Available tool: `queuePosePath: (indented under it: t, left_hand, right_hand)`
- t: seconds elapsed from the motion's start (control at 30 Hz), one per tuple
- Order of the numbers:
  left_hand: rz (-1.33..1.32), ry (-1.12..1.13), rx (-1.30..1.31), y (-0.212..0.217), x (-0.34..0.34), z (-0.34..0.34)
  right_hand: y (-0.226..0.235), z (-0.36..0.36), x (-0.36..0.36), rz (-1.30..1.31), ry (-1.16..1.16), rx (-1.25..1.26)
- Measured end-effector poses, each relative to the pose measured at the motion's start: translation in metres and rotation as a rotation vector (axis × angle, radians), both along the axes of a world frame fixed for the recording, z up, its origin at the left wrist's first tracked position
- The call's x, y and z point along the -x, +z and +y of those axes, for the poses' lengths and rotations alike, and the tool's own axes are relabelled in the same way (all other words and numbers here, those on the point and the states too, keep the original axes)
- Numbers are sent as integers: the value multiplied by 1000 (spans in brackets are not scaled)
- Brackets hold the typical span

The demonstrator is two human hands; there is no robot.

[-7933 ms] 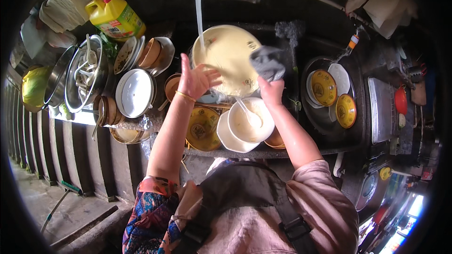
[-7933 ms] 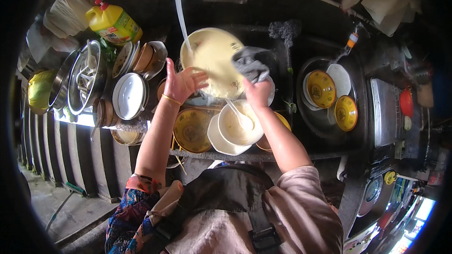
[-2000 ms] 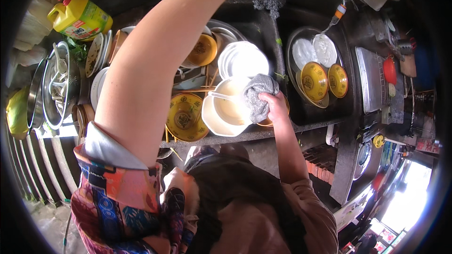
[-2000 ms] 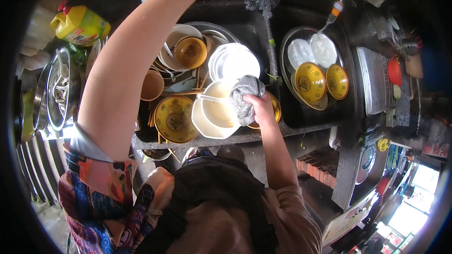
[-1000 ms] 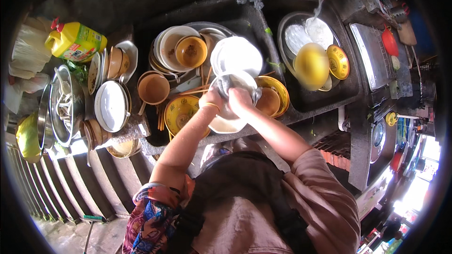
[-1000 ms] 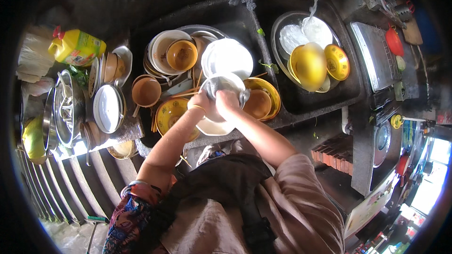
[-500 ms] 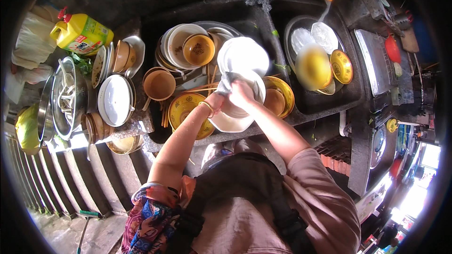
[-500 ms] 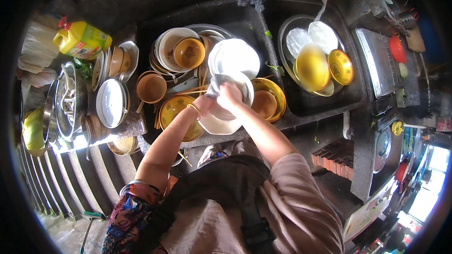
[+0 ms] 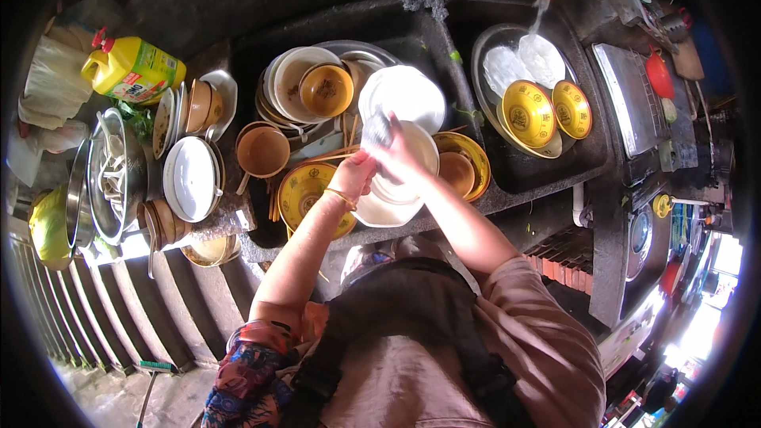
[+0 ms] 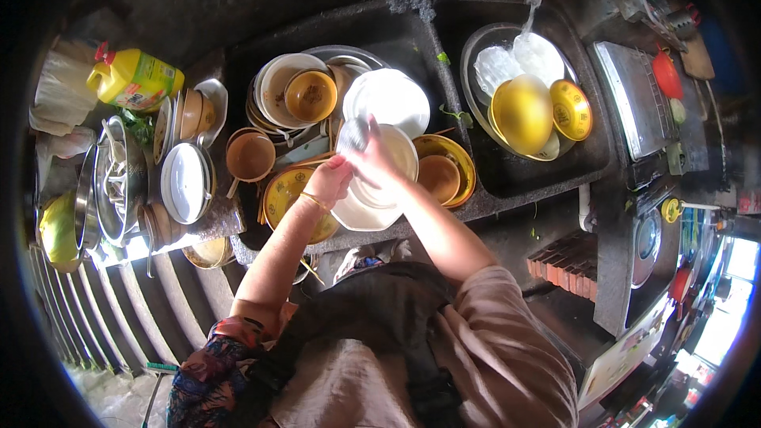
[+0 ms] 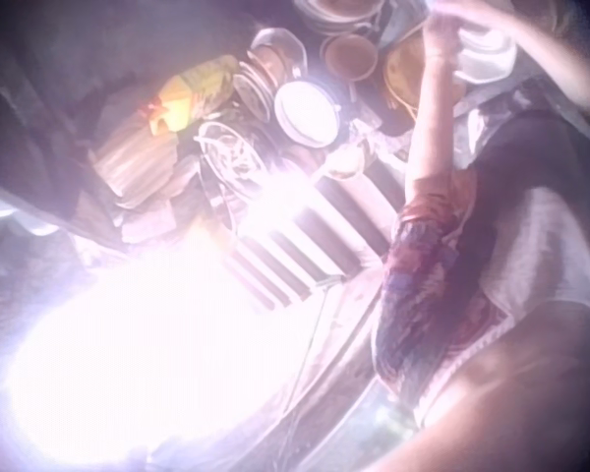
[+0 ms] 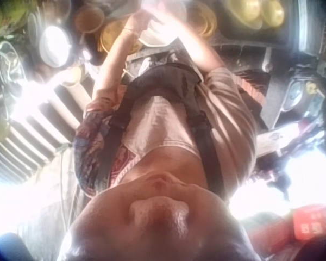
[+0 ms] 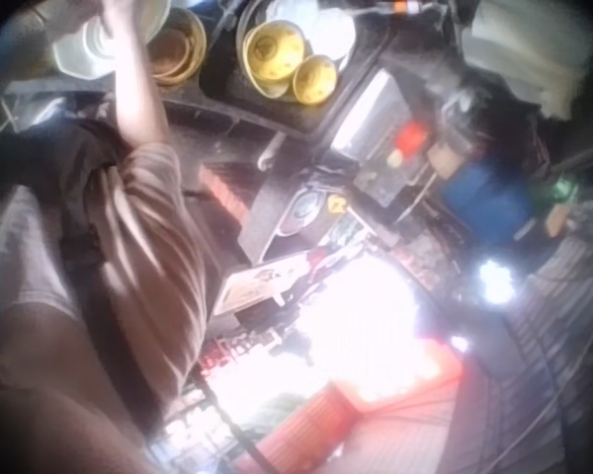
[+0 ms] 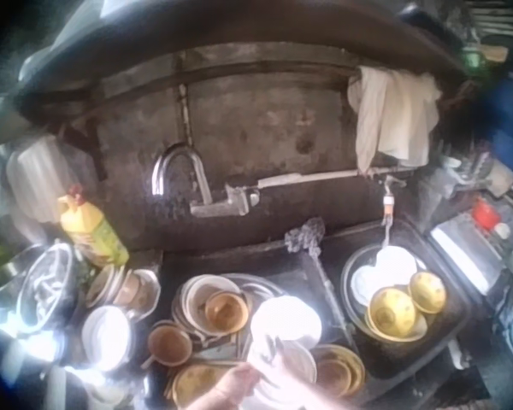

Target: The person washes a large pile of bowls, plates, and chopsticks in a double-basin sink using a cloth and running water. They scrub each item individually, rinse it under the tap, and place the cleaned items into the adjacent basin.

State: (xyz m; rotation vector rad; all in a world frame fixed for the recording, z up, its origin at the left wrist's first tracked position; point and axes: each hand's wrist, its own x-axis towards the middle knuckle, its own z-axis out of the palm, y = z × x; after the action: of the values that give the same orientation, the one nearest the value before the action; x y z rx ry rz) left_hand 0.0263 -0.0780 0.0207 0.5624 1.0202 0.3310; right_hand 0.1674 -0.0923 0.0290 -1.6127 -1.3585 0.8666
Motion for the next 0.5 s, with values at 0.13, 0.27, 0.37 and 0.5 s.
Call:
queuePosePath:
  t: [0.13, 0.27, 0.37, 0.5]
  left_hand:
    - [-81, 13, 57, 19, 9, 6]
    - [-152, -20, 112, 17, 16, 15]
    - [-205, -83, 150, 51, 12, 14]
    - [-68, -117, 55, 48, 15, 21]
  right_hand:
    - [26, 15, -16, 541, 73, 428]
    - [26, 7, 11, 129, 19, -137]
    - [18, 23, -26, 782, -39, 345]
    - [55, 13, -10, 511, 101, 267]
